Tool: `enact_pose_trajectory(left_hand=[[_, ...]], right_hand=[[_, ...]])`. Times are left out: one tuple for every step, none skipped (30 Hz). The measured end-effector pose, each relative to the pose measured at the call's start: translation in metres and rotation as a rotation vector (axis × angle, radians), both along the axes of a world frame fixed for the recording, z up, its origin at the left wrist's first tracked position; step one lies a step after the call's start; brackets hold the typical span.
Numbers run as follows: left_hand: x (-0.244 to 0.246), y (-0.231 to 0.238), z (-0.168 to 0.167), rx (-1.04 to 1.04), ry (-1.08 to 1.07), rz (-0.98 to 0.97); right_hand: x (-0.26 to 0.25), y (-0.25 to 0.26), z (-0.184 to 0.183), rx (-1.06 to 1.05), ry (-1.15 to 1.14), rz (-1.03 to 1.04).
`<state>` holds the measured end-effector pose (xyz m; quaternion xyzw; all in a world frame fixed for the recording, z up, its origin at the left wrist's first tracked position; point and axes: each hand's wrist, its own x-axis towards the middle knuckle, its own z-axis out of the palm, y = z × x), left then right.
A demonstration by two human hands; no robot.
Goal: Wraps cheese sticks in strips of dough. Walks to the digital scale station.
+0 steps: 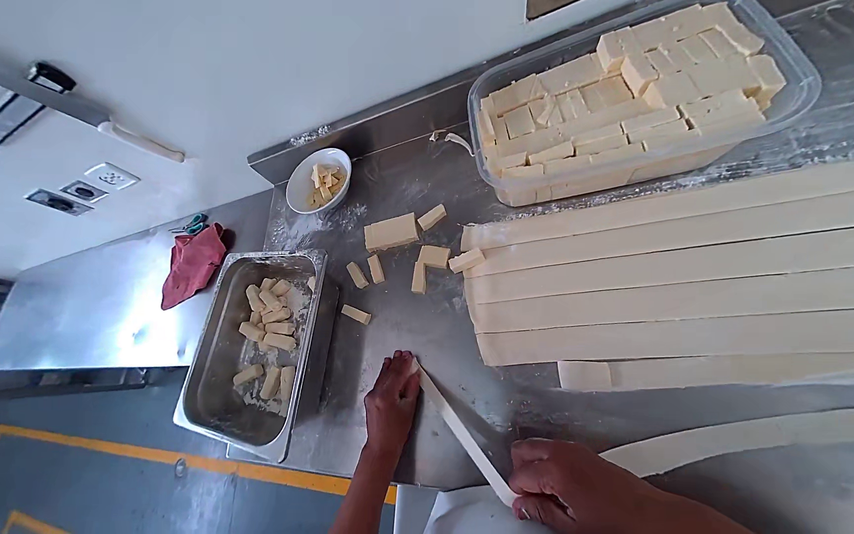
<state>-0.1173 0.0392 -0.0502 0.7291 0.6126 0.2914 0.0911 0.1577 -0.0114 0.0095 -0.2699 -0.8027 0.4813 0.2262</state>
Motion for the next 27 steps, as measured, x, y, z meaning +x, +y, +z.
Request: enact_pose_trajectory(left_hand=[[0.000,0.001,-0.001,0.021,0.024,0.011],[0.002,0.000,-0.001,0.034,0.047,0.006],[0.005,-0.003,-0.001,0.031,0.065,-0.033],[0.008,-0.006,0.000,0.018,0.078,-0.089],[0.010,-0.010,0.003,-0.005,0.076,-0.124],[0.009,-0.010,0.007,-0.042,0.042,-0.126],[0.007,-0.008,0.011,-0.079,-0.001,-0.102],[0.005,-0.007,0.013,-0.097,-0.038,-0.069],[0.005,-0.006,0.012,-0.110,-0.061,-0.047],[0.008,-0.006,0.011,-0.123,-0.070,-0.043],[0.011,-0.007,0.008,-0.116,-0.067,-0.046],[0.015,-0.005,0.007,-0.087,-0.049,-0.046],[0.019,-0.003,0.006,-0.056,-0.023,-0.037],[0.022,-0.001,0.005,-0.029,0.008,-0.028],[0.025,-0.002,0.004,-0.015,0.035,-0.042],[0.029,-0.006,0.003,-0.007,0.060,-0.088],[0.032,-0.010,0.003,-0.013,0.078,-0.141],[0.033,-0.013,0.006,-0.041,0.069,-0.173],[0.031,-0.014,0.009,-0.072,0.038,-0.175],[0.029,-0.013,0.010,-0.088,0.004,-0.149],[0.028,-0.013,0.009,-0.090,-0.023,-0.112],[0.029,-0.014,0.007,-0.099,-0.042,-0.086],[0.031,-0.014,0.003,-0.098,-0.045,-0.080],[0.033,-0.015,0.000,-0.082,-0.041,-0.087],[0.034,-0.014,-0.001,-0.060,-0.035,-0.093],[0.035,-0.012,-0.001,-0.043,-0.024,-0.092],[0.035,-0.012,-0.002,-0.020,-0.005,-0.094]], right_hand=[[0.000,-0.001,-0.002,0.024,0.026,0.003],[0.000,-0.001,-0.003,0.045,0.039,0.008],[0.000,0.000,-0.004,0.055,0.048,0.013],[0.000,0.001,-0.003,0.050,0.052,0.019],[0.000,0.001,-0.004,0.035,0.051,0.025],[-0.001,0.001,-0.004,0.017,0.048,0.025],[-0.003,0.001,-0.005,0.012,0.050,0.012],[-0.005,0.000,-0.006,0.011,0.056,-0.007],[-0.007,0.000,-0.007,0.013,0.060,-0.023],[-0.007,0.000,-0.007,0.010,0.060,-0.031],[-0.007,0.000,-0.006,0.000,0.059,-0.027],[-0.007,0.000,-0.005,-0.021,0.054,-0.007],[-0.007,0.001,-0.005,-0.046,0.043,0.024],[-0.008,0.002,-0.004,-0.070,0.032,0.053],[-0.008,0.003,-0.003,-0.096,0.018,0.078],[-0.008,0.004,-0.002,-0.124,0.001,0.094],[-0.006,0.007,0.000,-0.159,-0.019,0.104],[-0.006,0.008,0.001,-0.192,-0.033,0.103],[-0.006,0.009,0.001,-0.215,-0.037,0.095],[-0.007,0.009,0.000,-0.224,-0.034,0.086],[-0.007,0.008,0.000,-0.228,-0.028,0.080],[-0.007,0.007,0.000,-0.224,-0.016,0.071],[-0.007,0.007,-0.001,-0.218,-0.003,0.060],[-0.007,0.006,-0.001,-0.220,0.008,0.051],[-0.006,0.006,-0.002,-0.221,0.013,0.042],[-0.004,0.006,-0.002,-0.233,0.011,0.041],[-0.003,0.005,-0.002,-0.241,0.011,0.042]])
